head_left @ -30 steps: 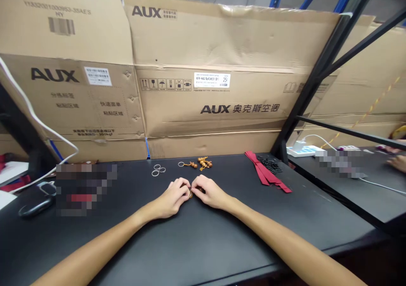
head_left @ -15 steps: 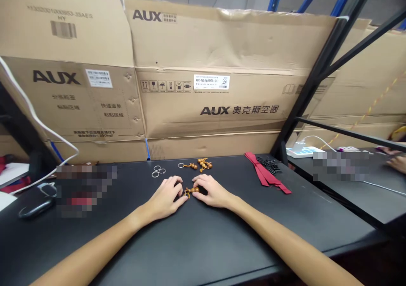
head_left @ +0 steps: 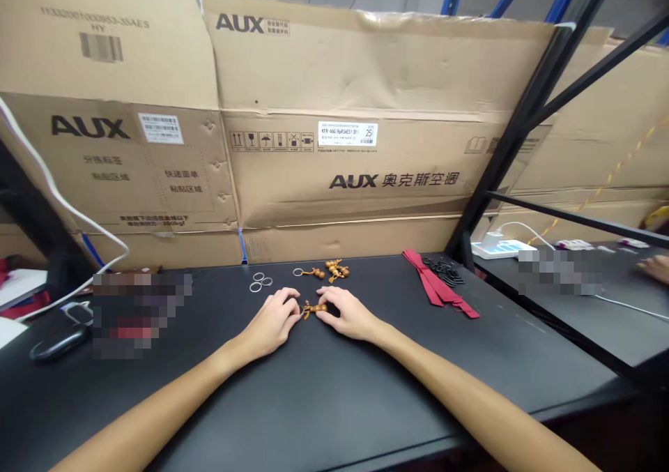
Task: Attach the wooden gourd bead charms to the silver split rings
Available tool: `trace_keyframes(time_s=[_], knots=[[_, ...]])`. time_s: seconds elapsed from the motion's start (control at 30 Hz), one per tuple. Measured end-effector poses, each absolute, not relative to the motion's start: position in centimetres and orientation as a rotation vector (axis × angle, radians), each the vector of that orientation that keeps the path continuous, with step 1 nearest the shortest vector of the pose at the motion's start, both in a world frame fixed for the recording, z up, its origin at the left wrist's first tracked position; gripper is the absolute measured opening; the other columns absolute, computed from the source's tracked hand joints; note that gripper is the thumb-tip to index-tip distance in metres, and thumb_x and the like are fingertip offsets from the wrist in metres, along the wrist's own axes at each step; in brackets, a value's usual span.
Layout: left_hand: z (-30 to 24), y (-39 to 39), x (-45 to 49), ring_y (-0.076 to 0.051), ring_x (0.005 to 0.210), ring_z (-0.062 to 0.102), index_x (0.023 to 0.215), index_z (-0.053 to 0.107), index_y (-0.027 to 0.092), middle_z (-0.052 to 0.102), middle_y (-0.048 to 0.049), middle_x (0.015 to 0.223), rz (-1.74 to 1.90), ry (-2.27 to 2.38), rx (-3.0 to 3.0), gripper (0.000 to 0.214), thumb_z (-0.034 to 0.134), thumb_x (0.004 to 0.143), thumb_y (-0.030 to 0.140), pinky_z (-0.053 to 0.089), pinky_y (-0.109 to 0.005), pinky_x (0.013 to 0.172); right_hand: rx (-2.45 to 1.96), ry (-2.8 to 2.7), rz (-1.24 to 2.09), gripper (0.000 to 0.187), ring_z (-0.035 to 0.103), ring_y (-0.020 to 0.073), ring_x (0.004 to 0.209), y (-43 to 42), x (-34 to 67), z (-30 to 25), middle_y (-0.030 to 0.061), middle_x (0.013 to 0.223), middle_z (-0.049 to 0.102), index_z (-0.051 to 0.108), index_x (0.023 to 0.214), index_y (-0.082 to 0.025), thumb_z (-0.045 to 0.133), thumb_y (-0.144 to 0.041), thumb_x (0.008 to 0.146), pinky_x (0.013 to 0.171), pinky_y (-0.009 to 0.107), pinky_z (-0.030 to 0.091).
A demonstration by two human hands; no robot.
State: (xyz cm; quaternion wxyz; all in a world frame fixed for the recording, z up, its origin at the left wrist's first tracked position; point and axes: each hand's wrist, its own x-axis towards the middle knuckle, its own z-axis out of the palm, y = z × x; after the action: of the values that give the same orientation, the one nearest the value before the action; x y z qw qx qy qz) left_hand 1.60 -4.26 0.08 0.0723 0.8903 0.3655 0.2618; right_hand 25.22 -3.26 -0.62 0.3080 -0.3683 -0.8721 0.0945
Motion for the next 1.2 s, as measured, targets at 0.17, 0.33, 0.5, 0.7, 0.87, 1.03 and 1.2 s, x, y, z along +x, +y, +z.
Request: trace_keyframes(time_s=[0.17, 0.33, 0.5, 0.7, 0.87, 1.03, 1.2], knots=[[0.1, -4.3, 1.6, -0.024, 0.112, 0.052, 0.084, 0.057, 0.02, 0.051, -0.008, 0.12, 0.791, 1.086, 2.662, 0.012, 0.049, 0.092, 0.024, 0.044, -0.042, 0.095, -1.002, -2.286, 0.228, 0.01, 0.057, 0.0239, 0.115, -3.1, 25.4, -0.7, 0.0123, 0.119, 0.063, 0.062, 0.09, -0.02, 0.061, -0.029, 0.086, 0.098, 0.04, 0.045], [0.2, -4.5, 1.7, -0.025, 0.108, 0.053, 0.082, 0.057, 0.019, 0.052, -0.0093, 0.119, 0.829, 1.105, 2.682, 0.013, 0.051, 0.091, 0.025, 0.045, -0.043, 0.092, -0.872, -2.371, 0.312, 0.011, 0.053, 0.0229, 0.121, -4.2, 25.0, 0.0, 0.0112, 0.125, 0.06, 0.062, 0.092, -0.021, 0.063, -0.028, 0.085, 0.101, 0.039, 0.042], [0.3, -4.5, 1.7, -0.024, 0.108, 0.053, 0.081, 0.055, 0.019, 0.053, -0.0097, 0.118, 0.811, 1.066, 2.697, 0.015, 0.046, 0.093, 0.021, 0.046, -0.042, 0.092, -0.93, -2.333, 0.294, 0.01, 0.058, 0.023, 0.114, -3.8, 24.9, -0.2, 0.0116, 0.12, 0.063, 0.063, 0.091, -0.02, 0.061, -0.029, 0.086, 0.097, 0.039, 0.045], [0.3, -4.4, 1.7, -0.023, 0.11, 0.052, 0.083, 0.055, 0.019, 0.052, -0.0087, 0.118, 0.79, 1.035, 2.687, 0.013, 0.047, 0.093, 0.021, 0.044, -0.042, 0.094, -1.014, -2.29, 0.237, 0.011, 0.058, 0.0239, 0.113, -3.4, 25.2, -0.5, 0.0117, 0.119, 0.063, 0.063, 0.09, -0.02, 0.062, -0.029, 0.086, 0.097, 0.04, 0.045], [0.2, -4.6, 1.7, -0.025, 0.111, 0.052, 0.086, 0.056, 0.019, 0.052, -0.0095, 0.119, 0.793, 1.083, 2.713, 0.01, 0.049, 0.092, 0.023, 0.045, -0.044, 0.092, -0.886, -2.391, 0.31, 0.013, 0.053, 0.022, 0.122, -4.3, 25.0, 0.0, 0.0107, 0.126, 0.06, 0.063, 0.096, -0.021, 0.061, -0.03, 0.087, 0.101, 0.039, 0.042], [0.2, -4.5, 1.7, -0.024, 0.109, 0.052, 0.082, 0.056, 0.019, 0.053, -0.0096, 0.118, 0.781, 1.068, 2.709, 0.018, 0.042, 0.094, 0.019, 0.045, -0.042, 0.092, -0.96, -2.351, 0.251, 0.012, 0.056, 0.0228, 0.116, -3.9, 24.9, -0.2, 0.0105, 0.122, 0.062, 0.063, 0.095, -0.021, 0.06, -0.03, 0.088, 0.098, 0.039, 0.044], [0.4, -4.6, 1.7, -0.023, 0.11, 0.052, 0.082, 0.055, 0.02, 0.052, -0.0082, 0.119, 0.785, 1.054, 2.692, 0.015, 0.045, 0.093, 0.02, 0.045, -0.041, 0.094, -1.014, -2.31, 0.223, 0.011, 0.058, 0.0234, 0.113, -3.5, 25.1, -0.4, 0.0114, 0.12, 0.062, 0.063, 0.092, -0.02, 0.061, -0.029, 0.087, 0.096, 0.04, 0.045]])
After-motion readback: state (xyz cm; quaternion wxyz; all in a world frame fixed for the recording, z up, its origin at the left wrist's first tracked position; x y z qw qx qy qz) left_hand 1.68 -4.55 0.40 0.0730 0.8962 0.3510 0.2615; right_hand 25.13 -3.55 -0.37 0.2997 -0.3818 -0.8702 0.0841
